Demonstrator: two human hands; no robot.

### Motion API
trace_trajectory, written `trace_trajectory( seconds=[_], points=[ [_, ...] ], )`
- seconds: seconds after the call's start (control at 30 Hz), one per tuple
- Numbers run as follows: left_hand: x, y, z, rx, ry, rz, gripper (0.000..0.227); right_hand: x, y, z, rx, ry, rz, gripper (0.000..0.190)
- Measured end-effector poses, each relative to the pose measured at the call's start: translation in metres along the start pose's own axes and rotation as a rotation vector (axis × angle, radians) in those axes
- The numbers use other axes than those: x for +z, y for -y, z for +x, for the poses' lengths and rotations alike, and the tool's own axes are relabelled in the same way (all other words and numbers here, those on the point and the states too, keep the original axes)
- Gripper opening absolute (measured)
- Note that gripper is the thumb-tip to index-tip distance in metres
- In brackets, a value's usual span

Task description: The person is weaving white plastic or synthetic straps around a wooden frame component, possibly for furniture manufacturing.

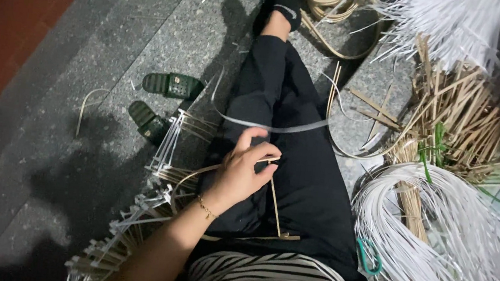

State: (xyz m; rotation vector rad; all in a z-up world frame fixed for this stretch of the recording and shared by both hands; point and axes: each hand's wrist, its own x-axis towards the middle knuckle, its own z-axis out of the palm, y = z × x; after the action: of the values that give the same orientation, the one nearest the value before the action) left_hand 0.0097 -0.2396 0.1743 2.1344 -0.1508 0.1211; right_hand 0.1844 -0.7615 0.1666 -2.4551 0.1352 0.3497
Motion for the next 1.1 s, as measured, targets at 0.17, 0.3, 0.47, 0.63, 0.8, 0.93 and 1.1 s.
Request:
trace_trajectory(
  seconds=[0.17,0.3,0.47,0.63,0.8,0.93,1.1],
  points=[
    [0.0,0.005,0.011,-0.244,0.237,-0.173,0.028,0.113,0.159,-0.112,-0.008,-0.064,0.219,0.016],
    [0.007,0.015,0.012,-0.321,0.331,-0.29,0.021,0.177,0.164,-0.134,-0.367,0.354,0.649,0.016],
    [0.011,0.017,0.015,-0.385,0.485,-0.419,0.015,0.187,0.187,-0.139,-0.652,0.392,0.485,0.016],
    [0.008,0.005,0.019,-0.289,0.526,-0.226,0.016,0.184,0.199,-0.138,-0.87,0.38,0.318,0.018],
    [0.006,-0.001,0.02,-0.304,0.505,-0.312,0.019,0.182,0.203,-0.134,-0.872,0.35,0.263,0.021],
    [0.011,0.005,0.014,-0.227,0.446,-0.357,0.02,0.179,0.21,-0.134,-0.877,0.315,0.199,0.028],
    [0.006,-0.001,0.017,-0.212,0.427,-0.324,0.02,0.178,0.211,-0.136,-0.846,0.316,0.19,0.028]
  ],
)
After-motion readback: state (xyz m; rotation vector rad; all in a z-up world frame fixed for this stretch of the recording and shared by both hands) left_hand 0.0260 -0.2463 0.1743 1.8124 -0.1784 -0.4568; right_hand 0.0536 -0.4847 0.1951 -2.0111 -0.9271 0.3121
